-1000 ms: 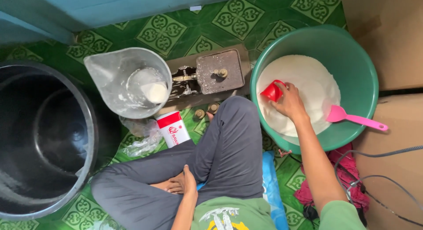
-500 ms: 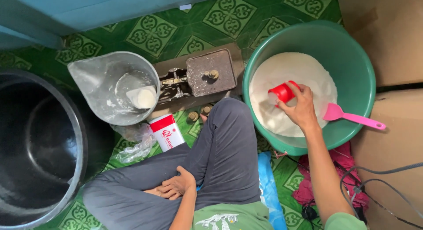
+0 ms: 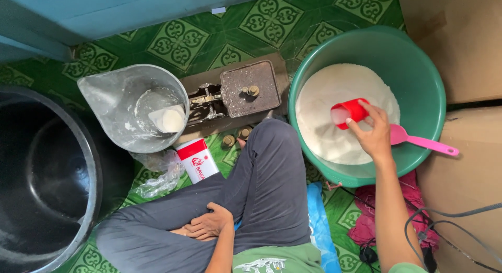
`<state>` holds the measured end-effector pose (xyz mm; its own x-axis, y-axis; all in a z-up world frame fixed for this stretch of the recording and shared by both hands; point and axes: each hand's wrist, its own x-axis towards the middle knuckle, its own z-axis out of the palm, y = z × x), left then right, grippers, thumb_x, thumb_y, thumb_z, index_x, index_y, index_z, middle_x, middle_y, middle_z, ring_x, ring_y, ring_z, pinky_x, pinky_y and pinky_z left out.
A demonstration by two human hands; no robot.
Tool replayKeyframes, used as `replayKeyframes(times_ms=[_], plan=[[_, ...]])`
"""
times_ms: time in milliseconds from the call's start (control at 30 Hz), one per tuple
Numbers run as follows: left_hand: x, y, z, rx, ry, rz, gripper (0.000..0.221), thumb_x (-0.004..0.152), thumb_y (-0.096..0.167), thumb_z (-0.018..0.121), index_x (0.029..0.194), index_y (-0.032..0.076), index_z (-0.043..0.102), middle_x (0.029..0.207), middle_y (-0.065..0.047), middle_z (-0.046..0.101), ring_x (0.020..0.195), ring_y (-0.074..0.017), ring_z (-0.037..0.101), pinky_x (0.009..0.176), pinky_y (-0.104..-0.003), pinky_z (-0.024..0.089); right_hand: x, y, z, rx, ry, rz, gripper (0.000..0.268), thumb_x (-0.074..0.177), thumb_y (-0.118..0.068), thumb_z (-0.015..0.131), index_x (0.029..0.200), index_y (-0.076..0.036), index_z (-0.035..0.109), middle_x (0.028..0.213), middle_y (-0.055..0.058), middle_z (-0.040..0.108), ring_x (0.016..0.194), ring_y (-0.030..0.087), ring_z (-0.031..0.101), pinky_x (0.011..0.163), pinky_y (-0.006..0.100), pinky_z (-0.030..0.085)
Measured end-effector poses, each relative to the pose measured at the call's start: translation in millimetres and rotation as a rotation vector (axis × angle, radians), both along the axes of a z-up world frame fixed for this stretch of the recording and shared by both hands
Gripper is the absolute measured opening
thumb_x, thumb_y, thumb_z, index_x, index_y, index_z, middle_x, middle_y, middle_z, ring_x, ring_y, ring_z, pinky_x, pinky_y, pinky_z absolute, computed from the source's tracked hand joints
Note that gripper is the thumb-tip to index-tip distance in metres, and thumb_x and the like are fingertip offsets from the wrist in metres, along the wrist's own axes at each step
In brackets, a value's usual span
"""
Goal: A person scoops white powder into a container on a scale and then packages small white food items into plastic bags while sitting on the floor.
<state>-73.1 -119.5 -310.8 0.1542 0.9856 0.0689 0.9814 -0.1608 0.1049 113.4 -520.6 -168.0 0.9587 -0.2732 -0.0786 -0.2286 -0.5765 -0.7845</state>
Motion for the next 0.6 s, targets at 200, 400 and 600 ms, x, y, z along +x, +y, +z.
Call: replayKeyframes(times_ms=[200,400,600], plan=[[-2.2,-0.3,-3.5,0.086,0.064,-0.030,0.048,0.083,0.031,0.058,0.114,0.001,0.036,0.141,-0.016,0.029,0.135,-0.0378,0.020,0.104,-0.057,0.021,-2.1,-10.4,-8.4,0.222,0.078,-0.108,0.056,0.087,-0.030,0.064,0.139,-0.010,0.053,0.134,0.011,0.057,0.112,0.024,0.057,0.096,0.038,0.049],[0.0,-3.4,5.1,0.113,0.031,-0.054,0.044,0.081,0.028,0.057,0.108,0.001,0.035,0.136,-0.016,0.031,0.133,-0.0375,0.021,0.101,-0.057,0.022,1.0,-4.1,7.3,0.213,0.082,-0.105,0.058,0.087,-0.029,0.065,0.139,-0.008,0.052,0.135,0.012,0.055,0.116,0.024,0.056,0.097,0.039,0.049],[2.0,-4.1,8.1,0.093,0.051,-0.042,0.044,0.083,0.026,0.058,0.110,0.001,0.036,0.137,-0.016,0.030,0.133,-0.0382,0.022,0.102,-0.058,0.023,15.4,10.7,33.6,0.210,0.049,-0.040,0.054,0.087,-0.026,0.065,0.138,-0.010,0.053,0.135,0.013,0.052,0.118,0.025,0.055,0.096,0.037,0.050]])
